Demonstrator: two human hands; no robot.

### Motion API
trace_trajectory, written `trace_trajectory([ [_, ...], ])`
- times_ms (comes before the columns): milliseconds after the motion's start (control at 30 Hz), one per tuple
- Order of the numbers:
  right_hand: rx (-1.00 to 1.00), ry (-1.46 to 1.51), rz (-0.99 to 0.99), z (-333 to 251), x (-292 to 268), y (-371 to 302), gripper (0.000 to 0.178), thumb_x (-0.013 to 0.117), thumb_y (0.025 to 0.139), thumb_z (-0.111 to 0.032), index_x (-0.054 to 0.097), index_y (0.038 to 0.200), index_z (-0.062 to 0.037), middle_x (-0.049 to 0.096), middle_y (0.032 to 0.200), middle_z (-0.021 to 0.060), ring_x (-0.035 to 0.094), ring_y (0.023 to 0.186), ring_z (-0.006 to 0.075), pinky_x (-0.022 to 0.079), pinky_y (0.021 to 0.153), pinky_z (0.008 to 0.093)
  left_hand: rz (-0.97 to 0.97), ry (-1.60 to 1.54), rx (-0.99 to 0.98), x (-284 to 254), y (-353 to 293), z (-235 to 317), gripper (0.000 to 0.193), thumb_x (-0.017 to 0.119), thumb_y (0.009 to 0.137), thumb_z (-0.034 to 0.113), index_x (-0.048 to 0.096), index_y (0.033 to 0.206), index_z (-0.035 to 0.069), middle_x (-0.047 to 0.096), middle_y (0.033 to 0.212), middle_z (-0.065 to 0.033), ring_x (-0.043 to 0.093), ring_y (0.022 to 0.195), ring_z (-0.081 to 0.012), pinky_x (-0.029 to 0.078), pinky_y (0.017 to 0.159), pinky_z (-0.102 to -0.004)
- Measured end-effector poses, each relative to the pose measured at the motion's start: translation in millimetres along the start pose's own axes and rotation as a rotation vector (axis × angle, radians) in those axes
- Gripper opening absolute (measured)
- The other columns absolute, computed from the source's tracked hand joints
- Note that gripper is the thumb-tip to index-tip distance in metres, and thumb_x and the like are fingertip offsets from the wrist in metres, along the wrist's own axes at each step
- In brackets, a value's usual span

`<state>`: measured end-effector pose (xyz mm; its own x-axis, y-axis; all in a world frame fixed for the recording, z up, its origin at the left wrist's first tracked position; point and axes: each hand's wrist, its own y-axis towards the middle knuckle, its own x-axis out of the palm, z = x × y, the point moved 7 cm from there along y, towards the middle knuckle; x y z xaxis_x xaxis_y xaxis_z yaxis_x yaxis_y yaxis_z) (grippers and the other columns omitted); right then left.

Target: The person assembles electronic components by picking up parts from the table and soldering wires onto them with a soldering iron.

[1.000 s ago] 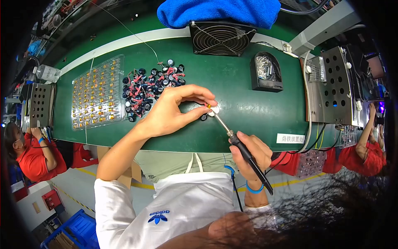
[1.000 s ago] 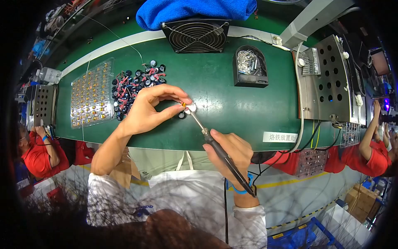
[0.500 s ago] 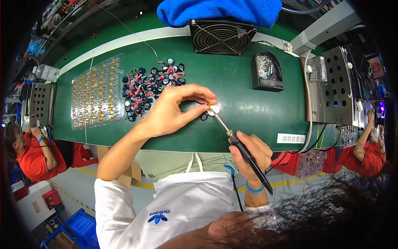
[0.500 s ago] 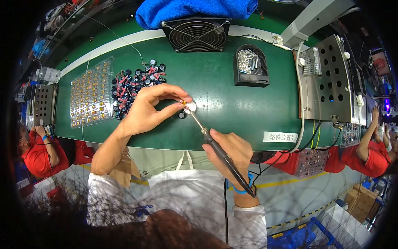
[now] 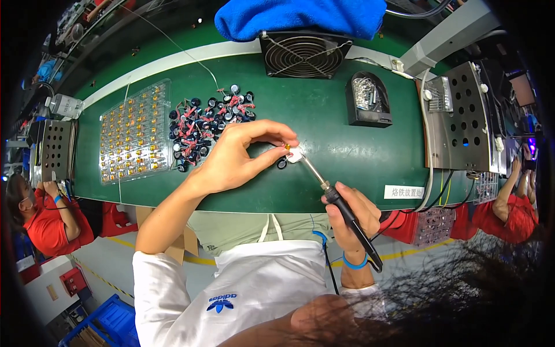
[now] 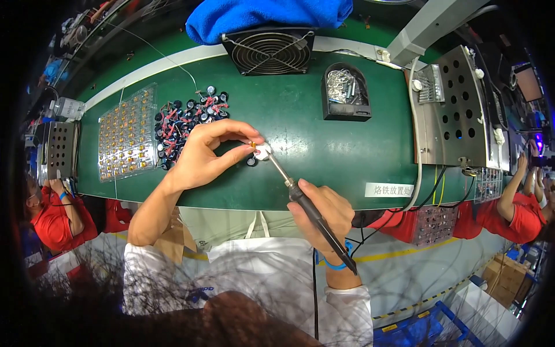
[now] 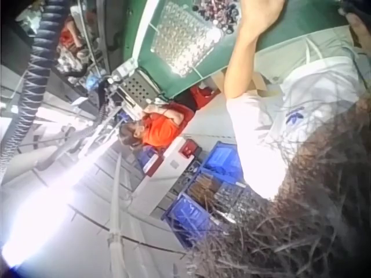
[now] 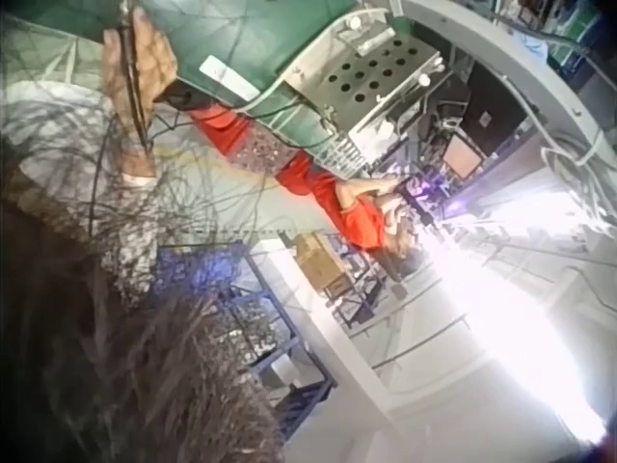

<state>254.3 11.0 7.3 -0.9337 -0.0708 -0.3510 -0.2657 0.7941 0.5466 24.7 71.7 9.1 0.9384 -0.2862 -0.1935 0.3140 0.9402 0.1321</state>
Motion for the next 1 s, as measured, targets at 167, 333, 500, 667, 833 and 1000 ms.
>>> trace_trajectory([
  [167,0.018,-0.38,0.137,-14,-12,20,0.041,0.076,0.091,0.0,0.064,0.129,0.0075,0.069,0.086,0.014,0.068,0.074,0.0227,0.055,0.069,0.0328,0.034,0.302,0.227,-9,-13,21,0.022,0.074,0.089,-0.004,0.073,0.111,-0.001,0.074,0.103,-0.0132,0.073,0.096,-0.025,0.059,0.084,-0.0346],
  [333,0.051,-0.771,0.041,10,-23,53,0.052,0.079,0.085,0.001,0.066,0.135,-0.0041,0.061,0.091,0.0145,0.06,0.083,0.0321,0.05,0.074,0.0437,0.064,0.308,0.367,-19,-14,45,0.018,0.075,0.087,-0.007,0.073,0.104,-0.002,0.072,0.106,-0.0145,0.071,0.1,-0.0281,0.056,0.088,-0.0356],
  [500,-0.037,-0.46,0.145,7,-21,31,0.055,0.074,0.087,0.007,0.06,0.14,0.0003,0.068,0.093,0.0159,0.063,0.078,0.0304,0.052,0.075,0.0416,0.357,0.315,-0.002,-140,-37,23,0.019,0.069,0.094,-0.001,0.07,0.113,-0.003,0.07,0.108,-0.0081,0.072,0.096,-0.0148,0.058,0.09,-0.029],
  [667,-0.028,-0.238,0.138,0,2,29,0.052,0.071,0.088,0.007,0.058,0.138,0.0049,0.074,0.092,0.0173,0.071,0.079,0.0311,0.056,0.073,0.0409,0.681,0.626,-0.03,-245,-14,17,0.028,0.069,0.092,0.0,0.07,0.119,-0.005,0.074,0.112,-0.0097,0.071,0.108,-0.0179,0.058,0.093,-0.0328],
  [833,-0.058,-0.168,0.128,-1,12,20,0.044,0.064,0.1,-0.003,0.056,0.142,0.0053,0.074,0.094,0.0157,0.071,0.081,0.0232,0.056,0.075,0.0346,0.418,0.816,0.045,-174,-4,26,0.024,0.069,0.094,0.0,0.073,0.117,-0.002,0.077,0.109,-0.0144,0.075,0.1,-0.0228,0.061,0.087,-0.0351],
  [1000,-0.066,-0.148,0.103,-6,23,19,0.043,0.064,0.099,0.0,0.056,0.141,0.0062,0.075,0.094,0.0162,0.072,0.08,0.0232,0.056,0.074,0.0343,0.137,0.936,0.143,-110,6,19,0.027,0.074,0.088,0.001,0.073,0.115,0.0,0.075,0.108,-0.0176,0.073,0.1,-0.0342,0.059,0.09,-0.0412],
])
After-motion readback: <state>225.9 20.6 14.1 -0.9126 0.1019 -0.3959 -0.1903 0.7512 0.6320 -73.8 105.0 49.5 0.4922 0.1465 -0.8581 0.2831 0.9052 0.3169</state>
